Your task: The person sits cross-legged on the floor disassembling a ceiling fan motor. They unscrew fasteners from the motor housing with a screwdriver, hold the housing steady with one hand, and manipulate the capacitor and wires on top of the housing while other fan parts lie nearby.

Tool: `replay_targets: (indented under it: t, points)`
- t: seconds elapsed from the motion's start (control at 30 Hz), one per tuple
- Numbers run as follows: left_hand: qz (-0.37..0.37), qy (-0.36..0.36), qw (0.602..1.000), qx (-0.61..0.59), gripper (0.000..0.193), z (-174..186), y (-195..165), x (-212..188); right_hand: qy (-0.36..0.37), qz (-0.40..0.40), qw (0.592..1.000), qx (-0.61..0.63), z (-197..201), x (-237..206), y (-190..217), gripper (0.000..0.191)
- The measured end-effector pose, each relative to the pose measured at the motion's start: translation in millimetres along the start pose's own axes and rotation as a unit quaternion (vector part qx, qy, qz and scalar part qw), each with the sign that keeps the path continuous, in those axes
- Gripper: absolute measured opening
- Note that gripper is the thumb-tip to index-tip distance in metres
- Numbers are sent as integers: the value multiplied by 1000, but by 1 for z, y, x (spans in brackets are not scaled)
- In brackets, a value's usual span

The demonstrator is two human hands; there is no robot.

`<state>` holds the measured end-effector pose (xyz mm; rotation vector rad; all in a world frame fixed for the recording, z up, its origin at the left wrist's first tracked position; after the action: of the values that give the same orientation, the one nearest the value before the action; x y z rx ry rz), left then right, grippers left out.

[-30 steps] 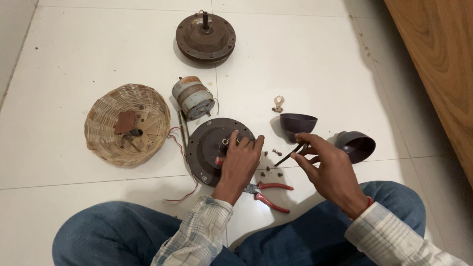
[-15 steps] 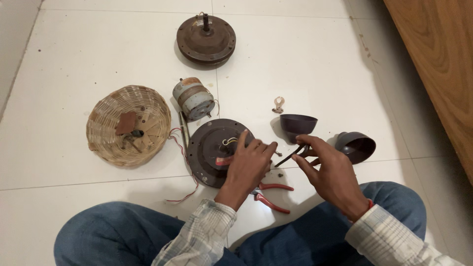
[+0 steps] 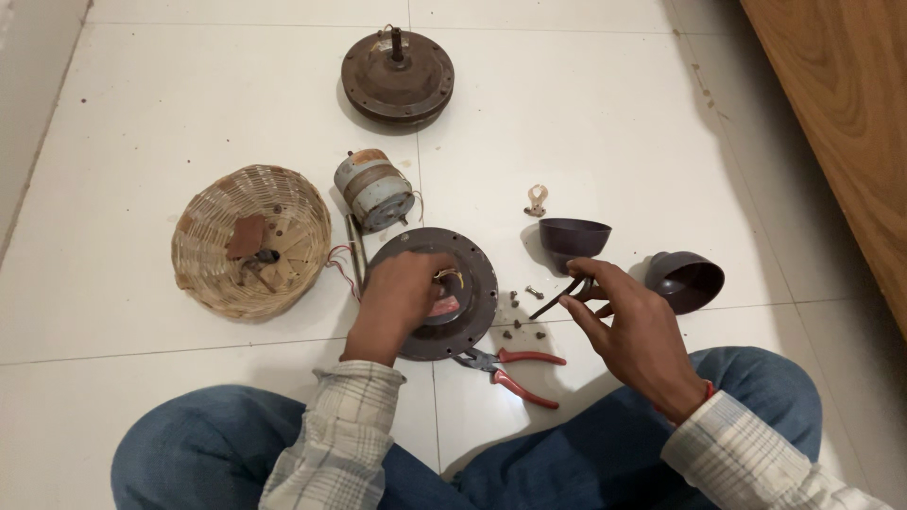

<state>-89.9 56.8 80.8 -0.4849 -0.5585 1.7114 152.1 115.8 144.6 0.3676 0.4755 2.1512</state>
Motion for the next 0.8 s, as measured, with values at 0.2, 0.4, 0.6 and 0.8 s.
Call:
replay_targets:
  t: [0.2, 0.4, 0.6, 0.8]
  points:
    - [27, -14, 998, -54, 31, -7, 14, 3, 17, -10, 1000, -21, -4, 2, -5, 44]
    - [52, -29, 997, -49, 29, -2, 9, 0, 5, -7, 1000, -21, -4, -1, -6, 44]
    - [19, -98, 994, -36, 33, -5, -3, -3, 19, -18, 999, -37, -7, -2, -12, 44]
    - [40, -59, 997, -16, 44, -16, 4, 3, 22, -20, 999, -29, -6, -2, -11, 44]
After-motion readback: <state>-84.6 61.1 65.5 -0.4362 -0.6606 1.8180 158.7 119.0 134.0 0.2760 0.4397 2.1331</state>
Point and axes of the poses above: each hand's wrist, its own x-axis towards the middle knuckle, its own z-axis out of the back of the hand, y = z × x, the point moved 6 cm from there along x, towards the middle knuckle, and after that the axes turned 3 degrees about -x, right-handed, at the moved point
